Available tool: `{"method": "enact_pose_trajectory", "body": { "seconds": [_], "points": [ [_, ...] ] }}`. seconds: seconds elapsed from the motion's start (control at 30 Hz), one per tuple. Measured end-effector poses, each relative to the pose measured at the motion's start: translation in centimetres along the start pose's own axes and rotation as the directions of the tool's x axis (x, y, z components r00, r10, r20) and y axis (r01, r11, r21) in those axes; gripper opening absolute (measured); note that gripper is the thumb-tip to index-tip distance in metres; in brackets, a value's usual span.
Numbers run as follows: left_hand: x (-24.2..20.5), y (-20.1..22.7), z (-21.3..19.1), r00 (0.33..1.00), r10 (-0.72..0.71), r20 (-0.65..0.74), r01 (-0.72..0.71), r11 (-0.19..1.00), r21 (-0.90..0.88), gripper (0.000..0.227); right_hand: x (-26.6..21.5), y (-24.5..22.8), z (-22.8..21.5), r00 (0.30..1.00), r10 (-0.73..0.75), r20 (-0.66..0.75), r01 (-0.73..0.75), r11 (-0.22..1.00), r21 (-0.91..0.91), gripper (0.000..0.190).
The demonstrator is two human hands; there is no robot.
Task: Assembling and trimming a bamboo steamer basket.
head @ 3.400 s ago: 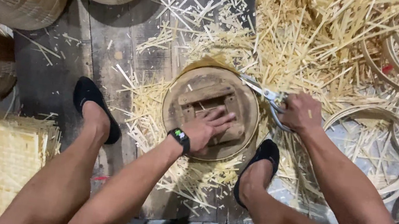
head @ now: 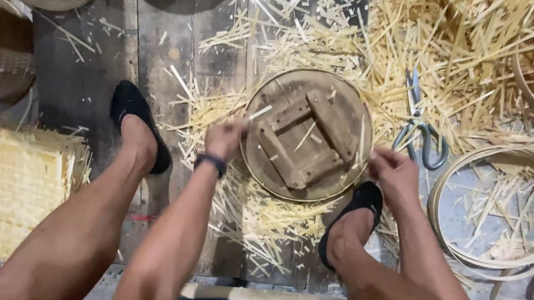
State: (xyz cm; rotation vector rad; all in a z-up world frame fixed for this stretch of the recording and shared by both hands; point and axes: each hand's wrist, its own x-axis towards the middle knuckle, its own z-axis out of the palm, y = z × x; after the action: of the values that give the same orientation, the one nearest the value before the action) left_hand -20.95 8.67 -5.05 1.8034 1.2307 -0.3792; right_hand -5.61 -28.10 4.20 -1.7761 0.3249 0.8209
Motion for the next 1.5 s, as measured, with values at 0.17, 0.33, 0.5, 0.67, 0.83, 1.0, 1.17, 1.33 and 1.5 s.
{"method": "enact_pose_trajectory", "body": {
  "seconds": [0.17,0.33,0.5,0.67,0.83,1.0,1.17,1.33,1.5],
  "points": [
    [-9.8,-1.9,2.3,0.96,-0.101,0.26,0.193,0.913,-0.359,0.018,0.3,2.8,0.5,0.974,0.212,0.078,-0.221,0.968,0.122,0.008],
    [-10.8,-3.5,4.0,0.921,-0.25,0.299,0.387,0.685,-0.617,0.02,0.5,5.9,0.7,0.982,0.184,0.052,-0.19,0.971,0.147,0.012],
    [-12.7,0.2,1.6,0.926,-0.172,0.336,0.361,0.664,-0.655,0.019,-0.4,2.4,0.5,0.999,0.039,-0.003,-0.039,0.976,-0.212,0.018],
    [-15.6,7.4,-3.9,0.981,-0.029,0.193,0.121,0.867,-0.484,0.027,-2.7,-5.4,2.7,0.884,-0.45,0.128,0.459,0.785,-0.415,0.045],
    [-21.3,15.6,-5.4,0.873,0.456,-0.172,-0.482,0.859,-0.171,0.034,-6.1,-13.9,6.6,0.872,-0.107,0.477,0.103,0.994,0.034,0.073],
    [-21.8,15.2,-1.7,0.554,0.75,-0.361,-0.825,0.554,-0.113,0.06,-7.7,-14.0,6.8,0.851,-0.315,0.42,-0.087,0.706,0.703,0.069],
    [-17.3,13.8,-4.2,0.77,0.51,-0.383,-0.572,0.818,-0.064,0.068,-6.5,-7.2,-0.6,0.969,-0.141,0.201,-0.031,0.74,0.672,0.071],
    [-11.3,12.5,-13.0,0.757,0.374,-0.536,-0.388,0.917,0.092,0.054,-4.5,-0.7,0.6,0.987,-0.096,0.126,-0.006,0.77,0.638,0.072],
    [-7.7,12.8,-18.4,0.907,0.183,-0.38,-0.256,0.955,-0.151,0.076,-4.1,1.1,3.5,0.941,0.123,0.317,-0.328,0.572,0.752,0.079]
  ]
}}
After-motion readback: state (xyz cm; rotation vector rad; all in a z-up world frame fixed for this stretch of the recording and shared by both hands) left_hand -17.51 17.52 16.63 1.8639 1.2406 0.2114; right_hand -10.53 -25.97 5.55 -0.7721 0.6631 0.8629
